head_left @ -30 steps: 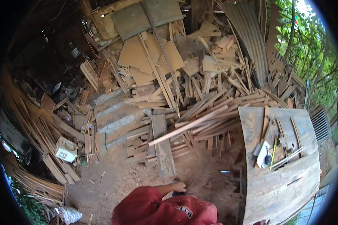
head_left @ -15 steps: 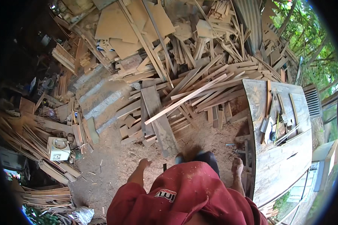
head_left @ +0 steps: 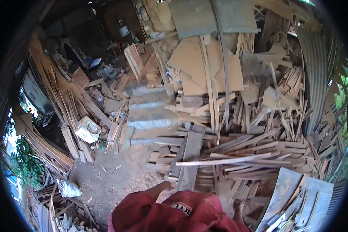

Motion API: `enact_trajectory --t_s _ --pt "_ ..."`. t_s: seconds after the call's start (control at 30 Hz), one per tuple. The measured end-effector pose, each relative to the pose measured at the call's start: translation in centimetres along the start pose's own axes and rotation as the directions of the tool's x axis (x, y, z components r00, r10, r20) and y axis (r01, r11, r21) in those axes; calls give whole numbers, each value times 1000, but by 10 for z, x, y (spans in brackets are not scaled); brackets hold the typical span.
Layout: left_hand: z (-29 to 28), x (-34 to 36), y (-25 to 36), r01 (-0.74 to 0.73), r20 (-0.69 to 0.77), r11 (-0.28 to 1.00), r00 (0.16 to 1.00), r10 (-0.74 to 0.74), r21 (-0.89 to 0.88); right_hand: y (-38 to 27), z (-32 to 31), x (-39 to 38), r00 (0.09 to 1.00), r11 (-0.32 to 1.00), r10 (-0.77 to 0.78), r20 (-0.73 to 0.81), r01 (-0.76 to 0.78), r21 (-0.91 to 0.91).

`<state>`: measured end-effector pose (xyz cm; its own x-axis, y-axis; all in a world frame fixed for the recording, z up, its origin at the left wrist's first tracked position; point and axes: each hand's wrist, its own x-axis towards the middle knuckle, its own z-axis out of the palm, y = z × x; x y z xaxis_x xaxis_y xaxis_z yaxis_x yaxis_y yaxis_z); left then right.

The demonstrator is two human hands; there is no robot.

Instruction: The person places a wood piece onto a table saw, guides it through the blade to cut off a thin strip, and then runs a hand along the cut edge. They repeat this with other wood pieces and then move a large wooden board.

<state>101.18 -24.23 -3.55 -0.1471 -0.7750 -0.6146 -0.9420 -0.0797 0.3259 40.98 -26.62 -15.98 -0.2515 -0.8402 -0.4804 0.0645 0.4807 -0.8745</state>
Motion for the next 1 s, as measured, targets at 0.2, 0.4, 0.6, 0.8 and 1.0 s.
enact_trajectory --t_s 0.2,0.4,0.6,0.8,1.0 --pt "-82 0 18 133 -186 990 973 -138 -38 -181 119 88 736 460 -559 382 659 -595" --pt "-150 46 188 95 -144 930 977 -156 -356 -239 118 148 593 -13 -449 669 744 -668" --pt "-155 36 181 75 -10 960 997 -81 -270 -263 187 149 459 -57 -407 790 850 -523" --pt "-137 60 209 156 58 970 987 -148 -184 -314 233 186 389 240 -655 648 920 -309" --pt "-126 92 190 223 -132 957 959 -250 -186 -408 296 237 266 146 -609 747 964 -224"
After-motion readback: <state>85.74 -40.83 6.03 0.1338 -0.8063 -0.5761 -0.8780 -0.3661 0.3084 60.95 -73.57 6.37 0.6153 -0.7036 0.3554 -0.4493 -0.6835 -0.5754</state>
